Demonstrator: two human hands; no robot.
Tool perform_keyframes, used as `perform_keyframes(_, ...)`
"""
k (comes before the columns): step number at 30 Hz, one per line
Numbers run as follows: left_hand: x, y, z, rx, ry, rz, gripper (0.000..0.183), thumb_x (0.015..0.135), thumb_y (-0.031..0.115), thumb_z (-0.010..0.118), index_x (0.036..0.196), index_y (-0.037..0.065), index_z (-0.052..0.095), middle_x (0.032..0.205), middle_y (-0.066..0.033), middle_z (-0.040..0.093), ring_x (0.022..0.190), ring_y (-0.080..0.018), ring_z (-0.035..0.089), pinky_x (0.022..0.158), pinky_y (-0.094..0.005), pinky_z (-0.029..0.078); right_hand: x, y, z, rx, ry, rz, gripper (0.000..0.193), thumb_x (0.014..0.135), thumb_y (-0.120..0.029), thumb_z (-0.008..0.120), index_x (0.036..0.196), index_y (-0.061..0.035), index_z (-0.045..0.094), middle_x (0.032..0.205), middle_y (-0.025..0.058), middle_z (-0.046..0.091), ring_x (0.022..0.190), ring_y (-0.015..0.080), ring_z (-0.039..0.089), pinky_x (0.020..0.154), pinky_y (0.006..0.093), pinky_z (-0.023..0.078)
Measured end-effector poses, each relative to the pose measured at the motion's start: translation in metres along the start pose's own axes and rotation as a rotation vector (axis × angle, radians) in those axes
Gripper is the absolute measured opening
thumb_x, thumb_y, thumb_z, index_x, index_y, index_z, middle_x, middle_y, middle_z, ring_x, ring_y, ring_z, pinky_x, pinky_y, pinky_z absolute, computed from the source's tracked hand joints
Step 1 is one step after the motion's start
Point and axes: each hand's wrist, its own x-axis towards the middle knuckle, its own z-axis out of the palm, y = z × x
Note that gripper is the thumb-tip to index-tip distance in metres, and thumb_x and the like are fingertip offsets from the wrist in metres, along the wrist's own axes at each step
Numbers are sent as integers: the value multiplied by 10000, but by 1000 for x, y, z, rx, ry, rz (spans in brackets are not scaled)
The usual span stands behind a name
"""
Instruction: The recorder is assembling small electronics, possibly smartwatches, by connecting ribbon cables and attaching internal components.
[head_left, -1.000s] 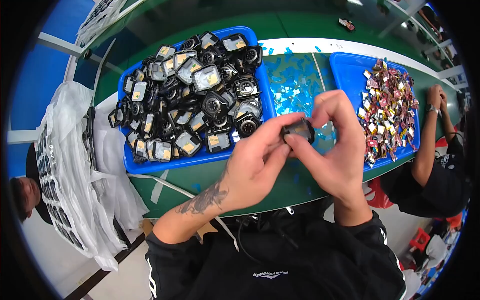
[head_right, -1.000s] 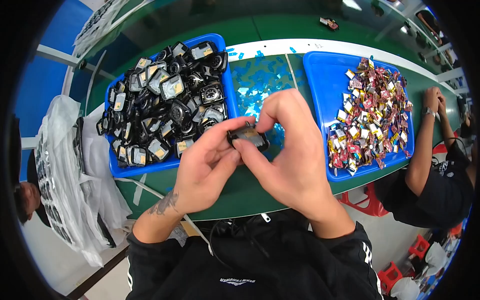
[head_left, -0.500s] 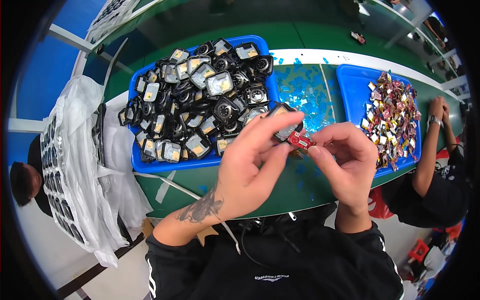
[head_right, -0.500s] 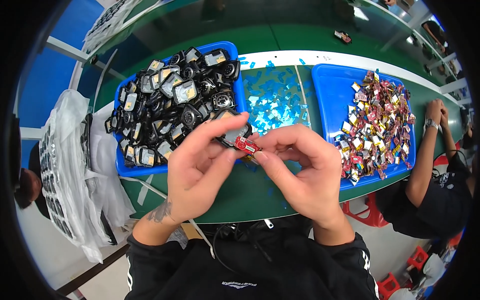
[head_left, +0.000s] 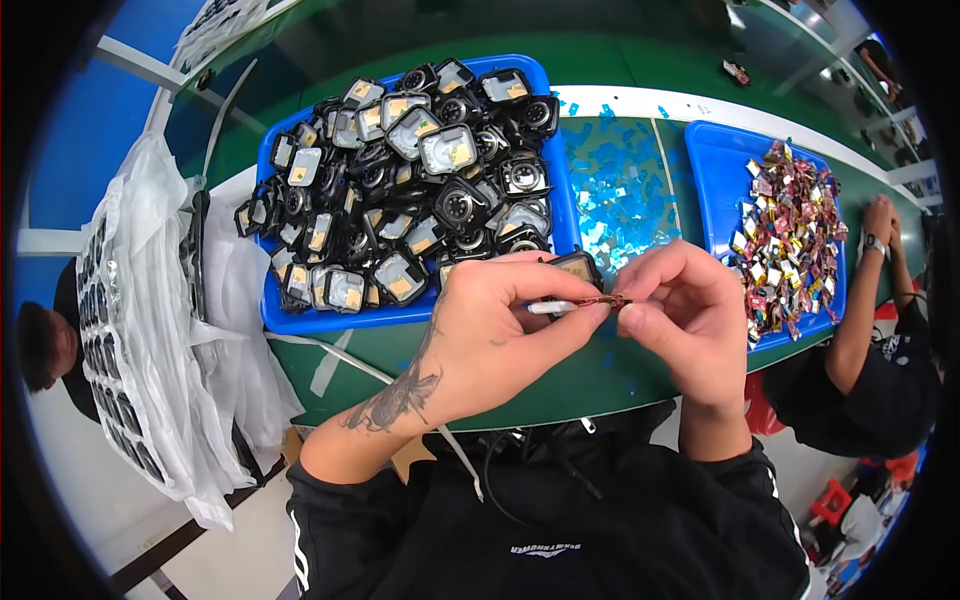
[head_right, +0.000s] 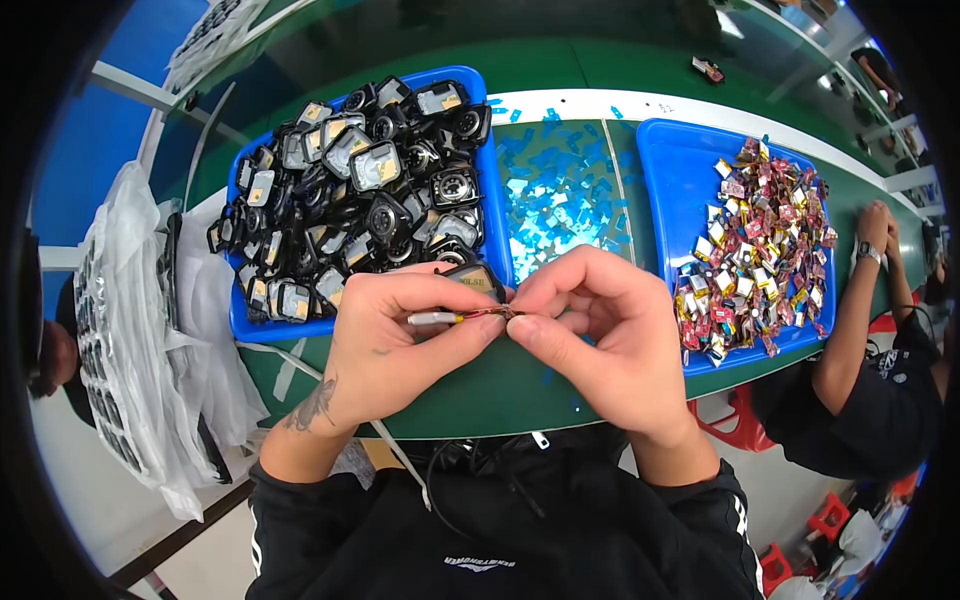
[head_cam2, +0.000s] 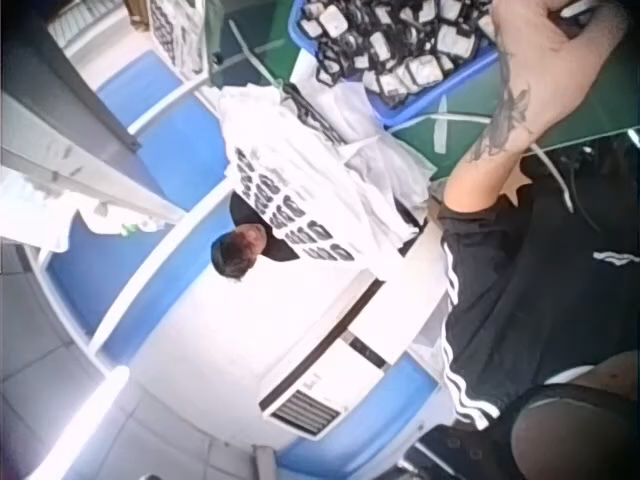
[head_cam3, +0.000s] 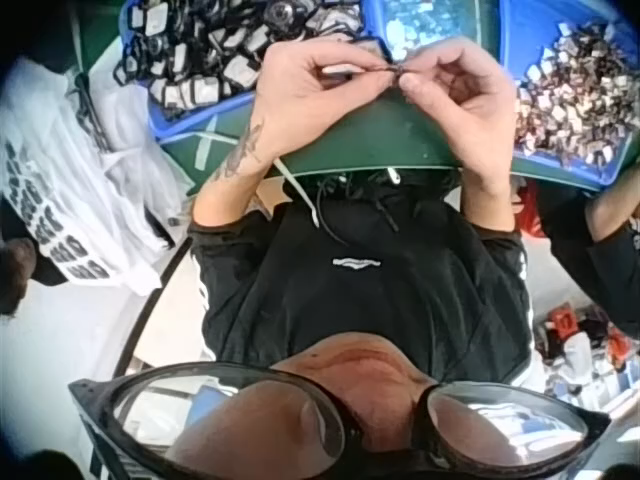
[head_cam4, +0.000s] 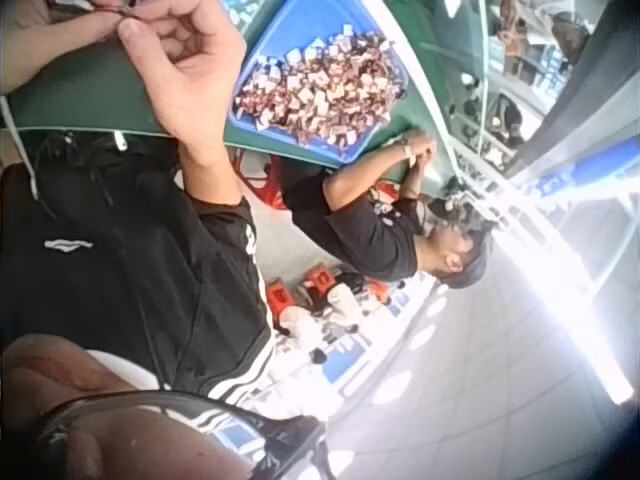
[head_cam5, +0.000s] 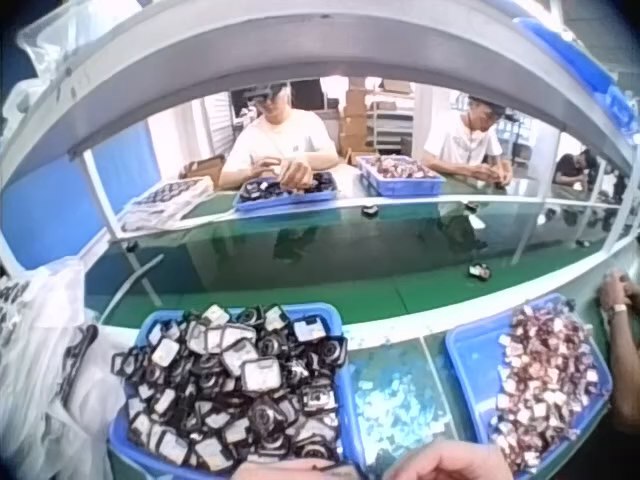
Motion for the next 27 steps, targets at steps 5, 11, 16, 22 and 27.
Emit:
perform_keyframes(5, -5, -1, 7, -76, -45, 101, 395, 887, -50, 612, 1280, -39, 566, 1279, -129, 571, 1098, -160, 614, 987, -287, 474, 0, 7, 11, -391, 190, -224, 224, 820, 50, 725, 992, 17, 585, 924, 67, 639, 814, 90, 627, 711, 220, 508)
perform_keyframes(11, 0, -14, 7, -208, -90, 165, 571, 902, -129, 521, 1436, -5, 360, 1308, -149, 542, 1206, -187, 563, 1022, -315, 460, 2, 12, 8, -395, 194, -245, 294, 816, 51, 729, 1040, 3, 544, 908, 55, 641, 804, 88, 628, 684, 212, 490)
perform_keyframes(16, 3, -11, 10, -294, -31, 135, 538, 880, -127, 570, 1380, -14, 408, 1267, -166, 588, 1161, -198, 601, 1001, -318, 488, -1, 11, 7, -429, 219, -273, 303, 813, 50, 733, 1044, 7, 542, 877, 47, 630, 785, 83, 620, 679, 209, 486)
perform_keyframes(22, 1, -12, 17, -273, 28, 142, 491, 879, -126, 575, 1341, -19, 447, 1230, -170, 619, 1141, -204, 618, 989, -314, 498, 3, 14, 5, -625, 224, -316, 368, 788, 71, 726, 1101, -8, 549, 942, 32, 603, 779, 76, 580, 652, 211, 507)
perform_keyframes(27, -1, -21, 22, -302, 74, 216, 515, 873, -129, 575, 1357, -12, 444, 1209, -165, 632, 1134, -204, 624, 979, -307, 501, 2, 10, 13, -597, 166, -192, 398, 797, 86, 683, 1154, -2, 530, 1018, 43, 574, 918, 94, 567, 735, 220, 515)
